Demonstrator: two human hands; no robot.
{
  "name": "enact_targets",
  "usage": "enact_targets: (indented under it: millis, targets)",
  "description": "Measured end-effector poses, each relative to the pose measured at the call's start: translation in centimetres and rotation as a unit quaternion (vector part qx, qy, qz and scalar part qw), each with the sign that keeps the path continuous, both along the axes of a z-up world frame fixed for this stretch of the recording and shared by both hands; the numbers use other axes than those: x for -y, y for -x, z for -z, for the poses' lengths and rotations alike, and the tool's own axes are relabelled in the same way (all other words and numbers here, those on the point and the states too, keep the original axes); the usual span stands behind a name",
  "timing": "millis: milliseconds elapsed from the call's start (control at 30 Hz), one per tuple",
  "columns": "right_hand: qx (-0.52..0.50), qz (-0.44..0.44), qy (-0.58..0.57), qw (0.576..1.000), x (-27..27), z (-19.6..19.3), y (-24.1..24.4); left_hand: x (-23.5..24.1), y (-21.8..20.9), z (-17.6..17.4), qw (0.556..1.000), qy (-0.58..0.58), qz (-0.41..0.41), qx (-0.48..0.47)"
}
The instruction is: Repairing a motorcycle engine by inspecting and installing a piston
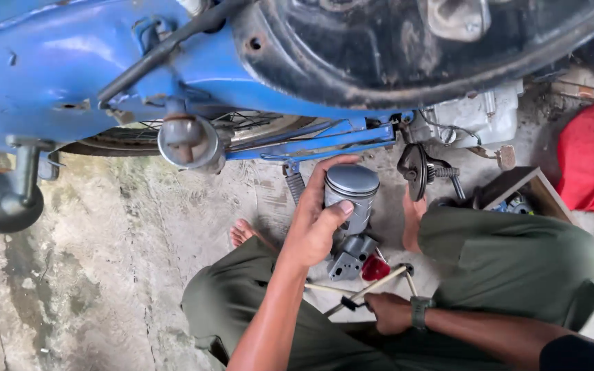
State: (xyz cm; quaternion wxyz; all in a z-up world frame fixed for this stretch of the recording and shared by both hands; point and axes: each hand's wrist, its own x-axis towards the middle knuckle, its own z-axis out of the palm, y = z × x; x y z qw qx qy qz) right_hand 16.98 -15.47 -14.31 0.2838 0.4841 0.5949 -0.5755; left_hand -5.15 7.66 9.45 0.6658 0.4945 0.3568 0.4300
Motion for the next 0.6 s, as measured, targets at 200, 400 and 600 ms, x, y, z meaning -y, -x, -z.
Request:
enact_targets:
  millis: [200,400,600]
  targets:
    - [-0.031,-0.015,-0.002,0.999,-4.9,-8.0,-0.2,-2.0,0.4,1.1,1.0,-0.02,0.0,0.002]
    - [-0.035,-0.052,-0.066,0.996,-3.7,-4.7,-1.0,0.1,0.8,1.2,0.992,0.007,-0.01,0.122]
    - [-0.023,-0.061,-0.138,0.988,-4.1,-4.4,-2.3,3.5,-1.1,0.6,0.98,-0.102,0.023,0.168]
